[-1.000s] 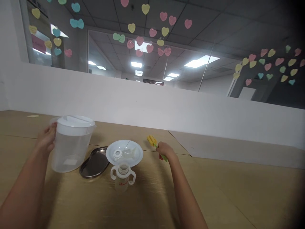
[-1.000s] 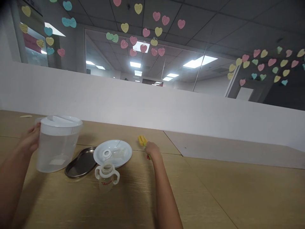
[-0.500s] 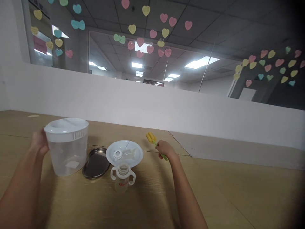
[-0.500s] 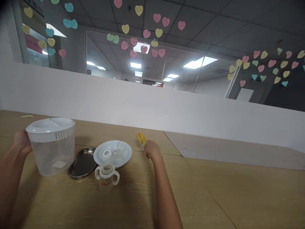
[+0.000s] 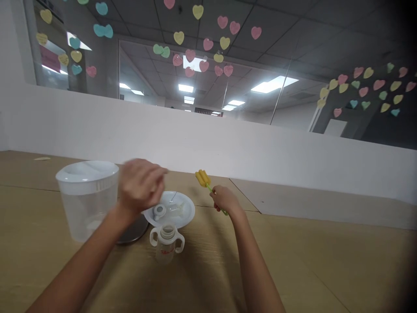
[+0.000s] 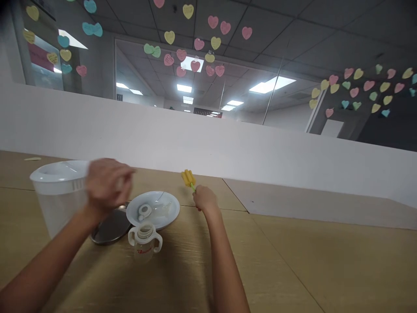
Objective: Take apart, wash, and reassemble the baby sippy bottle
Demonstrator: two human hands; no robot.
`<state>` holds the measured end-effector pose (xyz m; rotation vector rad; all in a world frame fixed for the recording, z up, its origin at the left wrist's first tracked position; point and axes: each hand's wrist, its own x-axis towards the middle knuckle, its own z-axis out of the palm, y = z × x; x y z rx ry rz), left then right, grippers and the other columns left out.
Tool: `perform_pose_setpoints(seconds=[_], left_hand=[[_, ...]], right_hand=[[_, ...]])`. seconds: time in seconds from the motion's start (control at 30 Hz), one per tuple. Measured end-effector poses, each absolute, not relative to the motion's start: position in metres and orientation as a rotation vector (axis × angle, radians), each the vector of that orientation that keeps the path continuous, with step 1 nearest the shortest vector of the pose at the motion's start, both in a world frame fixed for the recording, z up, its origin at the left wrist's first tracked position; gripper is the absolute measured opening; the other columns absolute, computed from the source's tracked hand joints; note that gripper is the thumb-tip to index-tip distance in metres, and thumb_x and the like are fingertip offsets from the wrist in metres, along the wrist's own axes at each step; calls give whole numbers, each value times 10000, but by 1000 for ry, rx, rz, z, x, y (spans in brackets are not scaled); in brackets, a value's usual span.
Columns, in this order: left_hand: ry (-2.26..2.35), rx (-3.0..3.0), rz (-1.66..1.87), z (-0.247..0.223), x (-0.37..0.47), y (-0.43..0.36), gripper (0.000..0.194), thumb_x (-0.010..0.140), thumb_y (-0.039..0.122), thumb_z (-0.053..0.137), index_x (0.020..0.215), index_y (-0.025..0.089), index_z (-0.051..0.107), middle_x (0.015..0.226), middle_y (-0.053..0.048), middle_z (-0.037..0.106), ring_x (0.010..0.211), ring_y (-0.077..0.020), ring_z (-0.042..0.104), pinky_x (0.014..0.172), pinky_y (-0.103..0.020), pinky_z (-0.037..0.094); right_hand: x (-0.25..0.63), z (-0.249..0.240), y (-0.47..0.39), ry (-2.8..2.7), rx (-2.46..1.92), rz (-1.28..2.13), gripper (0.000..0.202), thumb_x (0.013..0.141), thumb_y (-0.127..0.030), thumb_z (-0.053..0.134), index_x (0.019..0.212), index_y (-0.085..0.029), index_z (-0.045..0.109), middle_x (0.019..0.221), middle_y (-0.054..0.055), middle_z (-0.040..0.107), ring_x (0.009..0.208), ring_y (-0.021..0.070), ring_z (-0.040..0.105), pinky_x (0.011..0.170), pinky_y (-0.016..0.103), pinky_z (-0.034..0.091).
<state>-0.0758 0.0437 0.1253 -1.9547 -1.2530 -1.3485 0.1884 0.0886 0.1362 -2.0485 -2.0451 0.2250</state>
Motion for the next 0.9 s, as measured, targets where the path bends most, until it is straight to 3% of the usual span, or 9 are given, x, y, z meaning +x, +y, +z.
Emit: perform_pose_setpoints(seconds=[0.13,0.4,0.67,0.9], left_hand=[[-1262,-2148,-962,112,-34,69,333,859,225,347,1100,163,568,1018,-106,622,972,-239,531,897,-408,368],[-1747,-2404,-442,58,-40,112,334,857,176,326,1038,123,602,1064,-145,614,1041,-240,544,901,-365,382],[-1786,-2608,-254,26,-46,126,439,819,241,406,1241,146,482,1083,-153,637,1007,-249,593,835,-347,432],[-1849,-2576,-288,27,-48,129,372,792,253,448,1132,140,551,1064,-152,636,1020,-260,582,852,-350,420]], right_hand=[[186,139,86,-2067,-2020,217,169,882,-198,379,871,-127,532,643,65,667,456,107,571,507,211,367],[183,138,82,-2155,-1875,300,172,876,-186,369,838,-129,528,618,43,656,432,86,546,444,189,343],[181,140,80,-2176,-1833,338,148,865,-190,406,790,-133,520,596,38,649,411,82,539,437,182,337],[181,142,79,-2181,-1836,336,143,856,-176,401,781,-136,515,585,38,647,407,82,538,422,177,332]])
